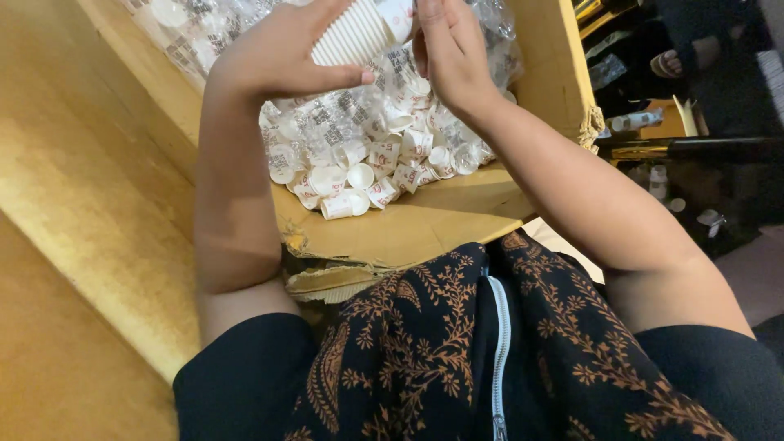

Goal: Sorting and stacking small paper cups from a large cardboard box.

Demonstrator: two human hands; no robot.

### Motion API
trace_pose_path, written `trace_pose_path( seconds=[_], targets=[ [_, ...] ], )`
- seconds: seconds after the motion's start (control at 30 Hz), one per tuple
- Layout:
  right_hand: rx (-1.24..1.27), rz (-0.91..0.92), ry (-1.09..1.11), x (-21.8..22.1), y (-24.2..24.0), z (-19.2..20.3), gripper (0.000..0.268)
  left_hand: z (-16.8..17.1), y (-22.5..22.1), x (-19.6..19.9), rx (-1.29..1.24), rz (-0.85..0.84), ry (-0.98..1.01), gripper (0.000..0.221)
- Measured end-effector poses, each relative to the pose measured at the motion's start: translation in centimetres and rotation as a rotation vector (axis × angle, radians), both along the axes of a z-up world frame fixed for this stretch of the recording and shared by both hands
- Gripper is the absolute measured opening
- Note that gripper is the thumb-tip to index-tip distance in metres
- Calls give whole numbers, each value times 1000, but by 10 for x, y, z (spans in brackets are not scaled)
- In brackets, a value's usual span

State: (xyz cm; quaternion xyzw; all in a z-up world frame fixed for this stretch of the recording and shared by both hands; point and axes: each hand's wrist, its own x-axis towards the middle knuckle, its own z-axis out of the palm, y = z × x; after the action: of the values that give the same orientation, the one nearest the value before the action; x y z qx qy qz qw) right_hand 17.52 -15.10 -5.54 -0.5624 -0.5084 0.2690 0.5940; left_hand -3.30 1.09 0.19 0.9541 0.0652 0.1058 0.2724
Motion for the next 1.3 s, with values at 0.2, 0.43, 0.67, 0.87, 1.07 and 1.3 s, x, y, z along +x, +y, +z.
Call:
trace_pose_path(
  seconds=[0.2, 0.43, 0.67, 0.87, 1.07, 1.3],
  targets=[
    [-80, 178, 142, -3, -2, 1, 42, 41, -26, 19, -255, 119, 300, 91],
    [-55, -82, 229, -13, 0, -29, 38, 19, -13, 9, -164, 61, 152, 80],
    [-857, 924, -1008, -51, -21, -79, 28, 2, -5, 13, 99, 75, -59, 75],
    [-802, 1073, -1431, -51, -35, -82, 40, 8, -17, 20, 57, 122, 94, 88],
    [-817, 799, -1075, -44, -6, -86, 38, 16, -18, 19, 66, 122, 139, 86],
    [89, -184, -496, 27, 20, -1, 16, 12, -6, 8, -29, 183, 210, 93]
  ],
)
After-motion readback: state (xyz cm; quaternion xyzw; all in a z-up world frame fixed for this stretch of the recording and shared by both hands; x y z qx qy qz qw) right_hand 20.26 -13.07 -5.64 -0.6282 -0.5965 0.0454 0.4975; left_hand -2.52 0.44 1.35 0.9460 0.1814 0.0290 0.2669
